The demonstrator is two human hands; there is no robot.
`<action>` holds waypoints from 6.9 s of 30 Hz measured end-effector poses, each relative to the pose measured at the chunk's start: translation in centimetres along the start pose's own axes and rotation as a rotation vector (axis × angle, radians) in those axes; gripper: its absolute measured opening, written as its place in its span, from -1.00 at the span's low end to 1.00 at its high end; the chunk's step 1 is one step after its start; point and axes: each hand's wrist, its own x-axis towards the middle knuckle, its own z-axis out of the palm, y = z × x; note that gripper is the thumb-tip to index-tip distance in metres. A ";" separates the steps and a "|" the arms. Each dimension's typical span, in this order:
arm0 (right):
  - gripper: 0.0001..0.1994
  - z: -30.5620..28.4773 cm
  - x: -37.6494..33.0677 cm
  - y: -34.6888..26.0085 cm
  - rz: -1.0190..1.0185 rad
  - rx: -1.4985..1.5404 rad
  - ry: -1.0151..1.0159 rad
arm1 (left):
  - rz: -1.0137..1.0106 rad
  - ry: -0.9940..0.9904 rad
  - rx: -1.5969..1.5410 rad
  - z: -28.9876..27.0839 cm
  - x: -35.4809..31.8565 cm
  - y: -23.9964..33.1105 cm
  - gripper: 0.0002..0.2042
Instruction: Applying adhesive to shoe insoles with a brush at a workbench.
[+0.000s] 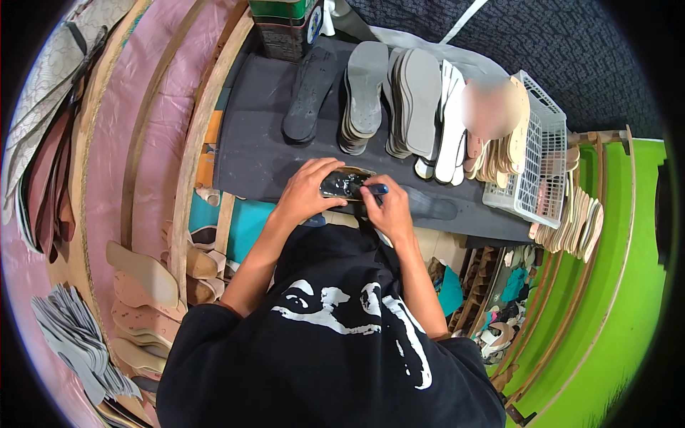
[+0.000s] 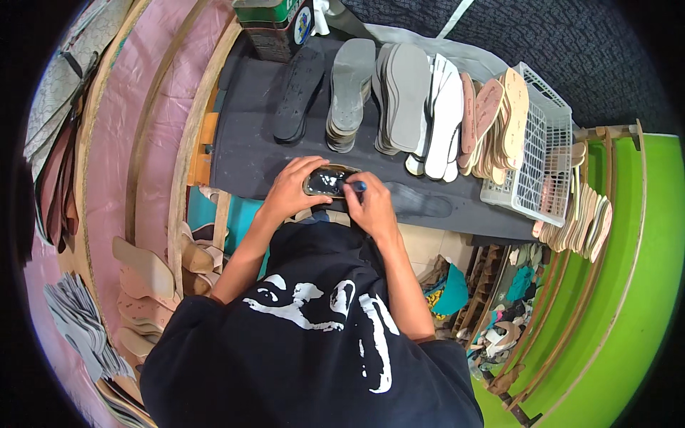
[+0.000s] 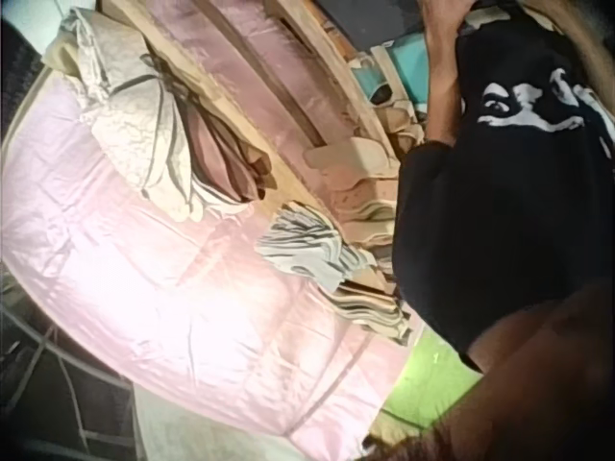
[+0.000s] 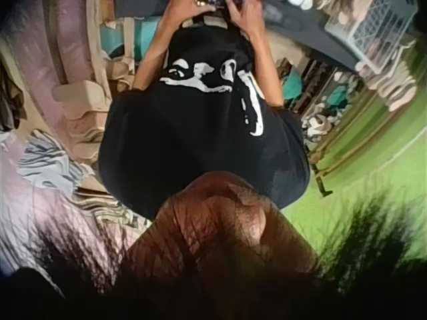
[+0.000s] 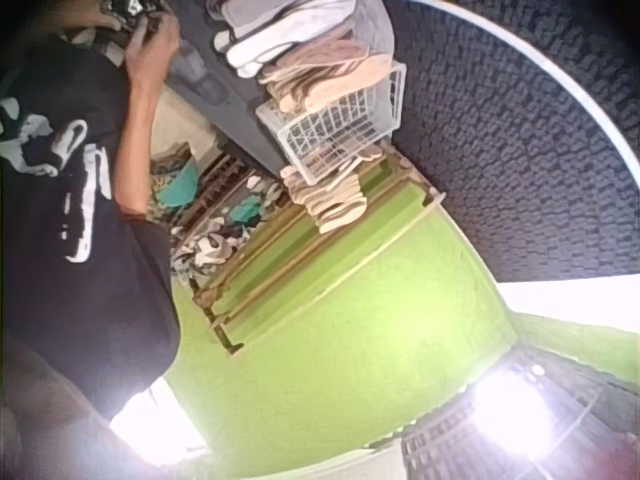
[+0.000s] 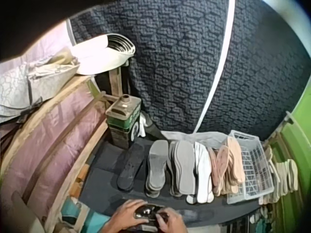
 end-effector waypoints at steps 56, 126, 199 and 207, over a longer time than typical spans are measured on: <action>-0.90 -6.6 -7.8 6.9 0.022 -0.021 0.412 | -0.011 -0.377 -0.018 12.8 0.5 7.4 -0.36; -0.92 -6.8 -11.7 9.2 -0.041 -0.176 0.369 | 0.290 0.165 -0.019 16.8 -1.4 2.0 -0.86; -0.94 -12.6 -7.5 15.2 0.107 -0.278 0.764 | 0.349 0.199 0.058 17.4 -1.3 2.8 -0.90; -0.93 -9.7 -8.2 13.5 0.054 -0.118 0.576 | 0.342 0.172 0.046 17.0 -1.4 2.8 -0.91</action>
